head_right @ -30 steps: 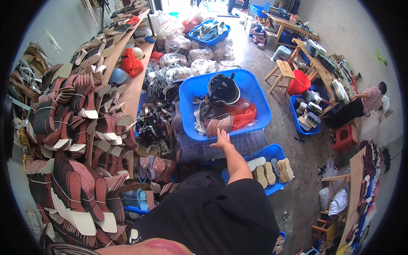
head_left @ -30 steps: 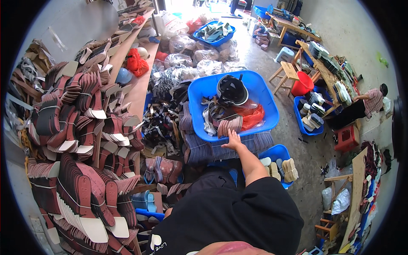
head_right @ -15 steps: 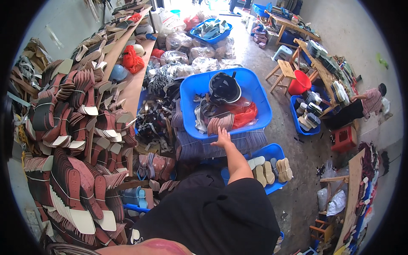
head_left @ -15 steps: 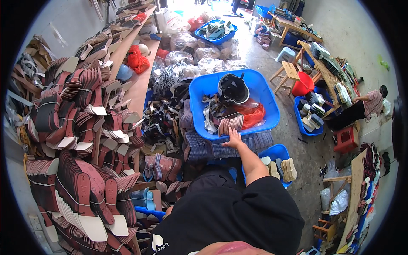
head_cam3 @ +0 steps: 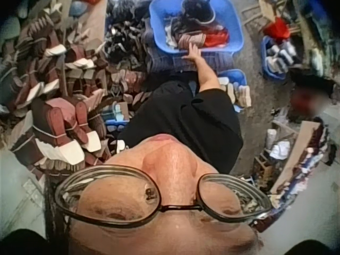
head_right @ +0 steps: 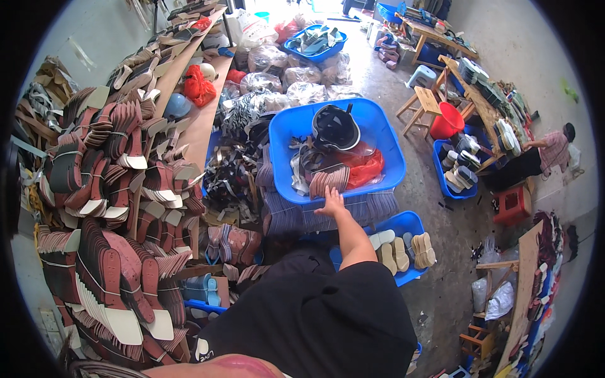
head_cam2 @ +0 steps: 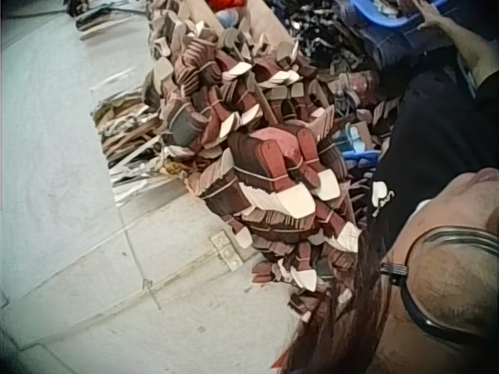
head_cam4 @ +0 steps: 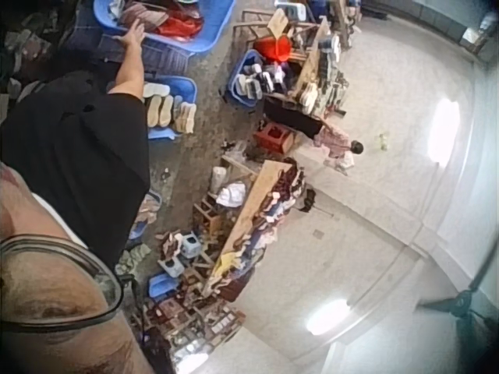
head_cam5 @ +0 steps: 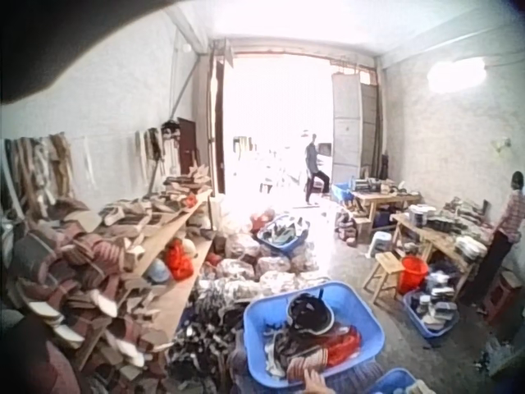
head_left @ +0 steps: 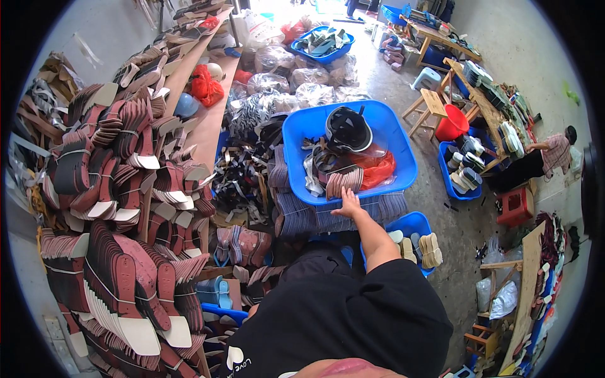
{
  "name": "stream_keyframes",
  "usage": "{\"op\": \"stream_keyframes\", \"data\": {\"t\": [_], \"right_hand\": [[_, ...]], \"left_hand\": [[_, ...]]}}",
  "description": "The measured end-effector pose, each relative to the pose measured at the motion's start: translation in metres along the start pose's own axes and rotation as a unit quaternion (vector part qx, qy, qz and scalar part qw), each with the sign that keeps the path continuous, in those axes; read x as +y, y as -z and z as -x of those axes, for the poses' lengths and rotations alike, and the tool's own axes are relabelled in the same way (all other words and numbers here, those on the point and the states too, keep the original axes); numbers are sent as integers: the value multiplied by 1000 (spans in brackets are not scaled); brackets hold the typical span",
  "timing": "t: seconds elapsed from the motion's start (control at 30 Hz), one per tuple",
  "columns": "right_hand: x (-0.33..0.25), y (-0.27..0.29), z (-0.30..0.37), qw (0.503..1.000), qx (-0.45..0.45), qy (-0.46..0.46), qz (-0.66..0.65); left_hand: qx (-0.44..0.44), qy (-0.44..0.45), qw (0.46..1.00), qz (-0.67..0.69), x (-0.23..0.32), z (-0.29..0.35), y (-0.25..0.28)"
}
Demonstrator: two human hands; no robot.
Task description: Sorting and stacking shoe upper components in a shoe manufacturing facility.
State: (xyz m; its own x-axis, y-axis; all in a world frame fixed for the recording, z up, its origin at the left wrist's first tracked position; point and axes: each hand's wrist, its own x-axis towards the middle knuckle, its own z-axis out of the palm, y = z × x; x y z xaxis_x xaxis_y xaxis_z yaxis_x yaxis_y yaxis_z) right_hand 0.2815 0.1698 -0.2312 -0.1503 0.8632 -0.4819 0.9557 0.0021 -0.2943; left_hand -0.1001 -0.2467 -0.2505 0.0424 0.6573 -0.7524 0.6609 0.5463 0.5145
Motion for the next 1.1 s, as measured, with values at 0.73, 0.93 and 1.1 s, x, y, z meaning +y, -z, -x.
{"op": "stream_keyframes", "data": {"t": [0.73,0.93,1.1], "right_hand": [[-7,4,-1,1000,-9,-2,8],[-8,5,1,1000,-6,3,25],[-10,6,-1,999,-11,-1,37]], "left_hand": [[60,37,995,75,-8,11,-14],[83,46,991,98,-19,10,-21],[87,51,989,109,-25,11,-29]]}}
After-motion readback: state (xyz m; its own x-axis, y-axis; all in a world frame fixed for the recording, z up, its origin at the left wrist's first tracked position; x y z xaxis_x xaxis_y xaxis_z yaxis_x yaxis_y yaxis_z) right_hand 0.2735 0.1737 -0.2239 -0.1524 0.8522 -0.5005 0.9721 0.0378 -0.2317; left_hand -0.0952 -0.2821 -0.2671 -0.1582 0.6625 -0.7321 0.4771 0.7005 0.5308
